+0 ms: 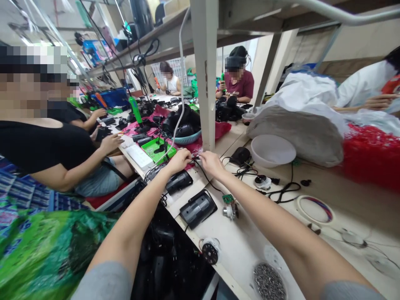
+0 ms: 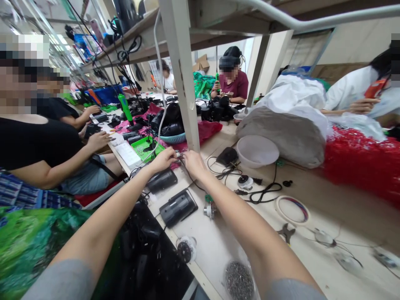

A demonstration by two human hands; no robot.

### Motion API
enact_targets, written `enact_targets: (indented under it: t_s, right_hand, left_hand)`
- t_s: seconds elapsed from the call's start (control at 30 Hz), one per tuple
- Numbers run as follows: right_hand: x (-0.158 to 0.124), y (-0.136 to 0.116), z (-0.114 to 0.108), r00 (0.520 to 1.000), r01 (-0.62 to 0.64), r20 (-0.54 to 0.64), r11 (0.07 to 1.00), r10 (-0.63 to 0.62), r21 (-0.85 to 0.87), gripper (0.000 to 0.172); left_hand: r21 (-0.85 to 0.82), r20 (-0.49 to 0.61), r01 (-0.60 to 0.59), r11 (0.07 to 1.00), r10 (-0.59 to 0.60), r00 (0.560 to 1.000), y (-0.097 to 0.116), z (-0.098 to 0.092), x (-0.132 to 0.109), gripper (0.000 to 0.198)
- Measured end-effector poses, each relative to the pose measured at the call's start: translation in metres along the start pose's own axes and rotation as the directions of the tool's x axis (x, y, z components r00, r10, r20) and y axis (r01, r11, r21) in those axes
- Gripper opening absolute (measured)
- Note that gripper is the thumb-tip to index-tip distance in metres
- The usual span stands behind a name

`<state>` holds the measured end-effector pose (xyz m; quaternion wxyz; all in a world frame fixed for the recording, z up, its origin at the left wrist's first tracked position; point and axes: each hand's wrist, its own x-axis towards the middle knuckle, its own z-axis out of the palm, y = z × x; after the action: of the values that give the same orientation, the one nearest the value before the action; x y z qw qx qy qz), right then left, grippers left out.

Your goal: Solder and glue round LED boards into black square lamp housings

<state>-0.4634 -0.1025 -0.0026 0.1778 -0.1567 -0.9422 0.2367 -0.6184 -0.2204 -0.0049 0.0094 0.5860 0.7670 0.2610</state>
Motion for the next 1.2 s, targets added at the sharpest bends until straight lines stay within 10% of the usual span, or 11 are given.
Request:
enact_targets:
  t_s: [0.77, 1.2]
  right_hand:
    - [0.013, -0.018, 0.014, 0.985, 0.032, 0.173, 0.966, 0.013, -0.255, 0.032]
    - [0.039, -0.028, 0.002, 0.985, 0.159, 0.126, 0.911, -0.119, -0.381, 0.029]
  left_hand:
    - [-0.005, -0.014, 0.080, 0.997, -0.080, 0.997, 0.006, 0.002, -0.006, 0.014]
    - [-0.248, -0.121, 0.403, 0.881, -0.441, 0.889, -0.011, -0.003, 0.003, 0.010]
